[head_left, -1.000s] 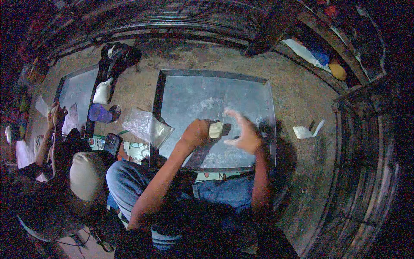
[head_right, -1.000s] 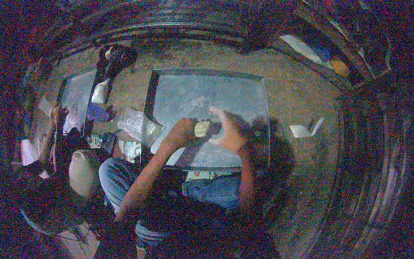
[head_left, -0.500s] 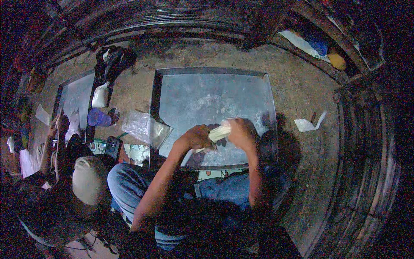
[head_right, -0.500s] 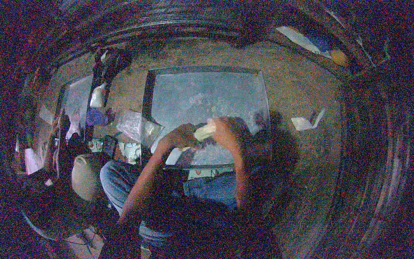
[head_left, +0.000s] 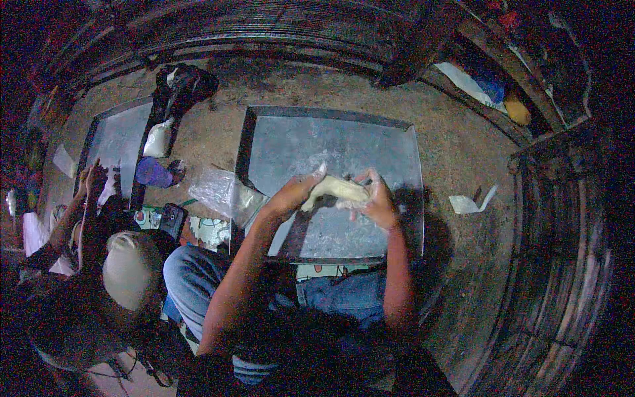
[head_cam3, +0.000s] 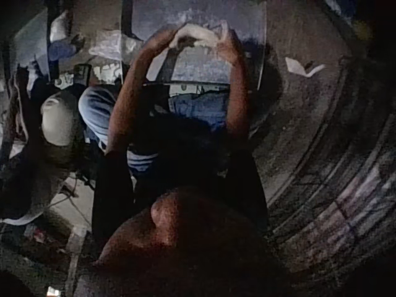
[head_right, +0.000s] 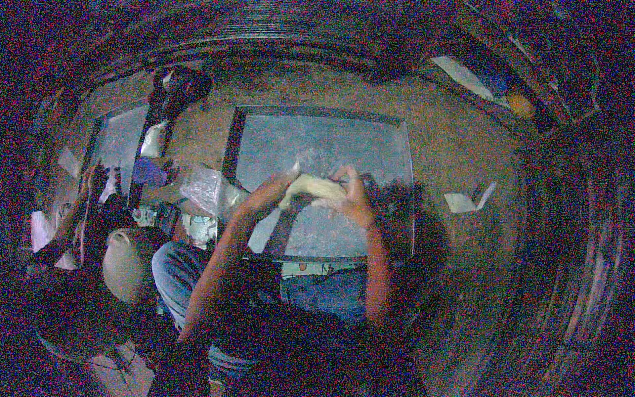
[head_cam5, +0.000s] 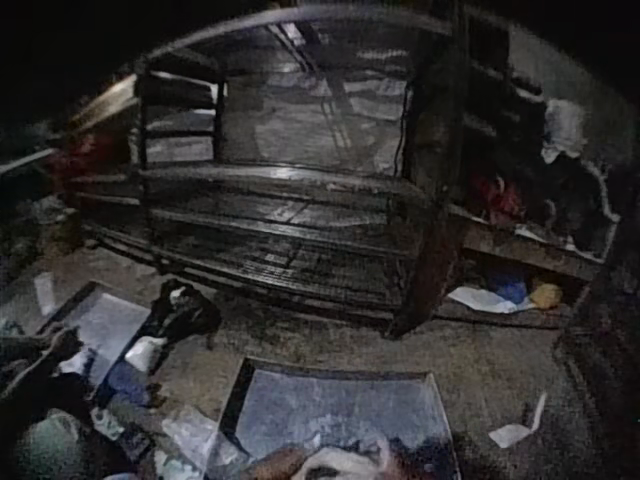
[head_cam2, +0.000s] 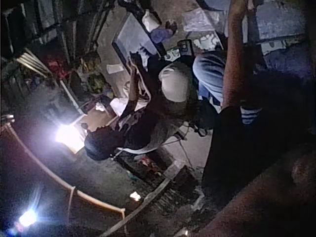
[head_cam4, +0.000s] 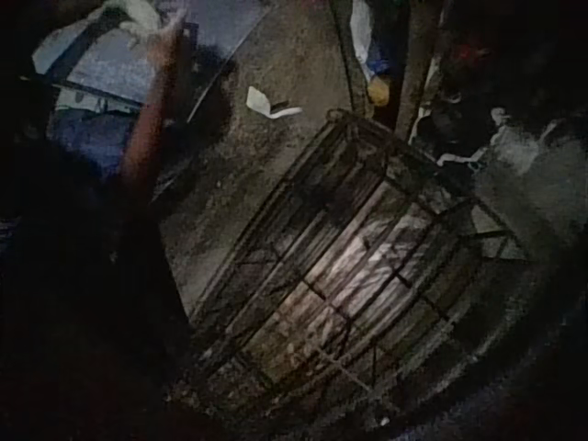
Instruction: The person kneads a piece of dough on a metal tray with flour by hand, repeatedly stretching, folding, and pressing it.
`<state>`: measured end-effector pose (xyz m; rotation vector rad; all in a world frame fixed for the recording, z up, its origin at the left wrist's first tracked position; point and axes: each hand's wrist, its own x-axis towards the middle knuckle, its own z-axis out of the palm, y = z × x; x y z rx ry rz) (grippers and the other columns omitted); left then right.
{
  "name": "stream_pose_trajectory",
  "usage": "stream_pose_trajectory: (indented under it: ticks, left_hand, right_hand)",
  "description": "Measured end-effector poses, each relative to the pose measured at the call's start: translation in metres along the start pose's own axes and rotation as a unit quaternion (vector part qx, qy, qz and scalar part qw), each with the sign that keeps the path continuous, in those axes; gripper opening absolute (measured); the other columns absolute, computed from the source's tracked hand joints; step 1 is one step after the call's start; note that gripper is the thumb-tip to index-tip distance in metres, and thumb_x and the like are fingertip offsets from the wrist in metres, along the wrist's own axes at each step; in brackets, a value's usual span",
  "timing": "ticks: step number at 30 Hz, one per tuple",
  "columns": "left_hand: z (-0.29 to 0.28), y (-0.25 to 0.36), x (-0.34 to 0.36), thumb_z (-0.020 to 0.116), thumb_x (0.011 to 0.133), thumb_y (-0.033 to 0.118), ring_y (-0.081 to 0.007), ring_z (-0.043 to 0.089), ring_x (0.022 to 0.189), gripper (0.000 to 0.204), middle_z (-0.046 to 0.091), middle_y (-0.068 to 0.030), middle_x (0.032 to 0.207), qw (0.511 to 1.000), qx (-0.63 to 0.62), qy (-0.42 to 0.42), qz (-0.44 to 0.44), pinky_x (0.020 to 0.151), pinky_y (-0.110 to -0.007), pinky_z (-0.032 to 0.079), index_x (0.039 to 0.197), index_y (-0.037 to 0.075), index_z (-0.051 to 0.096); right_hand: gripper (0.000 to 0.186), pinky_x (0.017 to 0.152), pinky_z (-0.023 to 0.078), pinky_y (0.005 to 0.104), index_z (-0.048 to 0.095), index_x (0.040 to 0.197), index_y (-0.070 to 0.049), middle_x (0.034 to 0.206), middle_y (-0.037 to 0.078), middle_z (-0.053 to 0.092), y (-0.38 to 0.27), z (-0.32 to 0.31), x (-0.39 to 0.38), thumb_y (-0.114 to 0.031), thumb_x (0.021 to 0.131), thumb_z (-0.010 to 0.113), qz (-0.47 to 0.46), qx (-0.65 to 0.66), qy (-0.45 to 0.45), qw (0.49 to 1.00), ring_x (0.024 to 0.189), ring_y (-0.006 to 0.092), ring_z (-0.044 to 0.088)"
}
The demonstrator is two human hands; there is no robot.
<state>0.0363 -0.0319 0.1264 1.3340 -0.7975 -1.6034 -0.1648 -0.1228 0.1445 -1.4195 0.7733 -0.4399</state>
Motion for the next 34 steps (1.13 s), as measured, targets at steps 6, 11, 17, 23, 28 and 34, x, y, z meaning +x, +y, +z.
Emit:
stream_pose_trajectory:
  ticks: [6, 11, 17, 23, 28, 34]
  left_hand:
    - [0.006, -0.03, 0.025, 0.043, 0.099, 0.05, -0.0175, 0.063, 0.09, 0.046, 0.065, -0.0076, 0.101, 0.956, -0.278, 0.026, 0.086, 0.073, -0.033, 0.053, 0.11, 0.008, 0.058]
    - [0.005, -0.01, 0.009, 0.062, 0.091, 0.018, -0.0199, 0.068, 0.081, 0.023, 0.067, -0.0103, 0.095, 0.94, -0.314, 0.076, 0.112, 0.068, -0.032, 0.057, 0.108, 0.003, 0.06]
    - [-0.001, -0.021, 0.01, 0.07, 0.085, 0.023, -0.022, 0.066, 0.086, 0.04, 0.065, -0.0092, 0.102, 0.979, -0.179, 0.027, 0.096, 0.067, -0.033, 0.057, 0.115, 0.006, 0.052]
    - [0.022, -0.012, 0.012, 0.086, 0.062, 0.014, -0.0323, 0.066, 0.094, 0.1, 0.065, -0.0171, 0.104, 0.967, 0.154, 0.101, 0.178, 0.087, -0.04, 0.053, 0.134, 0.003, 0.017]
    - [0.045, 0.001, 0.0, 0.088, 0.058, 0.019, -0.0403, 0.062, 0.104, 0.105, 0.061, -0.026, 0.113, 0.926, 0.319, 0.114, 0.165, 0.089, -0.041, 0.05, 0.136, -0.002, 0.02]
    - [0.038, -0.011, 0.008, 0.085, 0.064, 0.022, -0.0369, 0.058, 0.115, 0.097, 0.058, -0.0172, 0.126, 0.894, 0.422, 0.031, 0.145, 0.099, -0.042, 0.046, 0.142, 0.009, 0.028]
  right_hand:
    - [0.044, 0.095, 0.042, 0.0332, 0.048, 0.11, -0.009, 0.111, 0.012, 0.061, 0.022, 0.042, 0.003, -0.021, 0.079, 0.077, -0.013, 0.0, 0.085, 0.996, 0.108, 0.0193, 0.056]
    - [0.033, 0.099, 0.041, 0.0441, 0.064, 0.106, -0.005, 0.12, 0.015, 0.06, 0.024, 0.068, 0.0, -0.029, 0.083, 0.071, -0.284, -0.282, 0.2, 0.894, 0.115, 0.0318, 0.055]
    - [0.021, 0.085, 0.049, 0.0332, 0.066, 0.097, -0.003, 0.101, 0.013, 0.069, 0.001, 0.031, -0.001, -0.022, 0.089, 0.067, -0.162, 0.041, 0.25, 0.954, 0.093, 0.0197, 0.065]
    - [0.036, 0.077, 0.049, 0.0331, 0.063, 0.102, -0.001, 0.093, 0.011, 0.068, 0.021, 0.008, 0.009, -0.036, 0.094, 0.056, -0.037, -0.252, 0.139, 0.957, 0.086, 0.0187, 0.064]
    - [0.032, 0.076, 0.048, 0.0417, 0.063, 0.103, -0.005, 0.091, 0.018, 0.065, 0.015, 0.024, 0.005, -0.034, 0.09, 0.059, -0.132, -0.364, 0.151, 0.909, 0.087, 0.0349, 0.063]
    - [0.053, 0.084, 0.049, 0.0444, 0.062, 0.121, -0.008, 0.103, 0.023, 0.067, 0.018, 0.036, 0.005, -0.048, 0.087, 0.062, -0.033, -0.381, 0.156, 0.911, 0.096, 0.0347, 0.065]
